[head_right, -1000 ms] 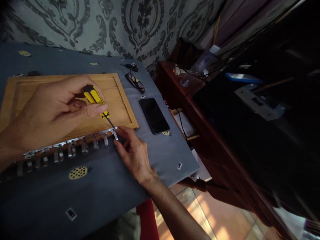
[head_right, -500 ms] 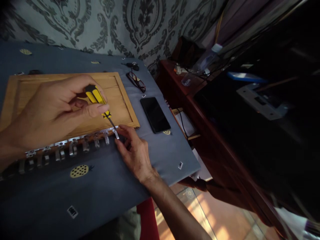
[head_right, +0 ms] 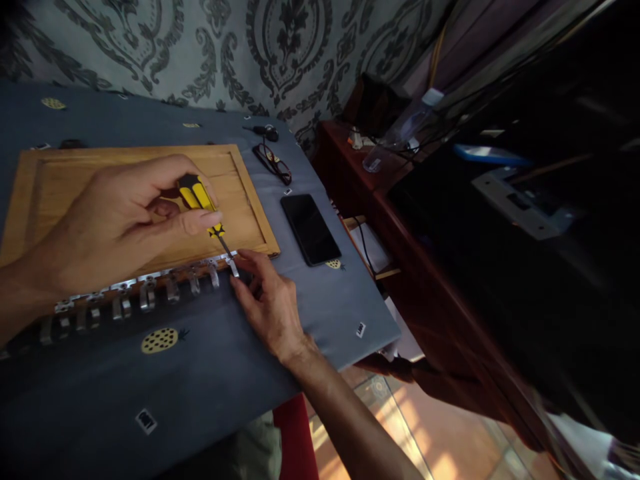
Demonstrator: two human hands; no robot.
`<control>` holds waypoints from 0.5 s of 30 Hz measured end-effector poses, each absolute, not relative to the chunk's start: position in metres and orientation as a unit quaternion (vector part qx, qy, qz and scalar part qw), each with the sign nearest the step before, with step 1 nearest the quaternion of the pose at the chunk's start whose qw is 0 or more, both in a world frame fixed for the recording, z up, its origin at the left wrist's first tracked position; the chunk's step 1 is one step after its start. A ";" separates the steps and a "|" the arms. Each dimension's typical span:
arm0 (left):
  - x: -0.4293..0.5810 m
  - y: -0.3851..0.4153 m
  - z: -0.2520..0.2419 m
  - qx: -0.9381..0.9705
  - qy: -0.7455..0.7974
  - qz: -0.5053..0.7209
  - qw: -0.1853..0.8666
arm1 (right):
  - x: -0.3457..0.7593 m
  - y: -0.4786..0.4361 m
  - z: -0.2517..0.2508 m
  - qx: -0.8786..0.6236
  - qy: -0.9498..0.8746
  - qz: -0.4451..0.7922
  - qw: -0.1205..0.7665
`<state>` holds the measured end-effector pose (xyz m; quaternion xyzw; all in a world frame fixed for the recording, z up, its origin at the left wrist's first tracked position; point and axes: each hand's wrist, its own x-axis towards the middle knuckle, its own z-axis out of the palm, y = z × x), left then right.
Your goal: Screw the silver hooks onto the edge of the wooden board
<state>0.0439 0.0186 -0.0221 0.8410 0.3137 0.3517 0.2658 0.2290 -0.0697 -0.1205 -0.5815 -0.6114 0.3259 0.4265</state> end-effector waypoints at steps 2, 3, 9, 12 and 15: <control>0.044 0.018 -0.021 0.846 0.310 0.349 0.259 | 0.229 -0.070 -0.120 -0.582 -0.611 0.327 0.426; 0.044 0.018 -0.020 0.848 0.307 0.349 0.255 | 0.229 -0.070 -0.120 -0.584 -0.610 0.327 0.424; 0.041 0.021 -0.021 0.860 0.298 0.337 0.242 | 0.230 -0.070 -0.121 -0.592 -0.607 0.324 0.420; 0.041 0.022 -0.023 0.861 0.287 0.346 0.239 | 0.230 -0.070 -0.121 -0.592 -0.608 0.326 0.416; 0.041 0.021 -0.024 0.860 0.288 0.347 0.238 | 0.230 -0.070 -0.120 -0.591 -0.609 0.330 0.413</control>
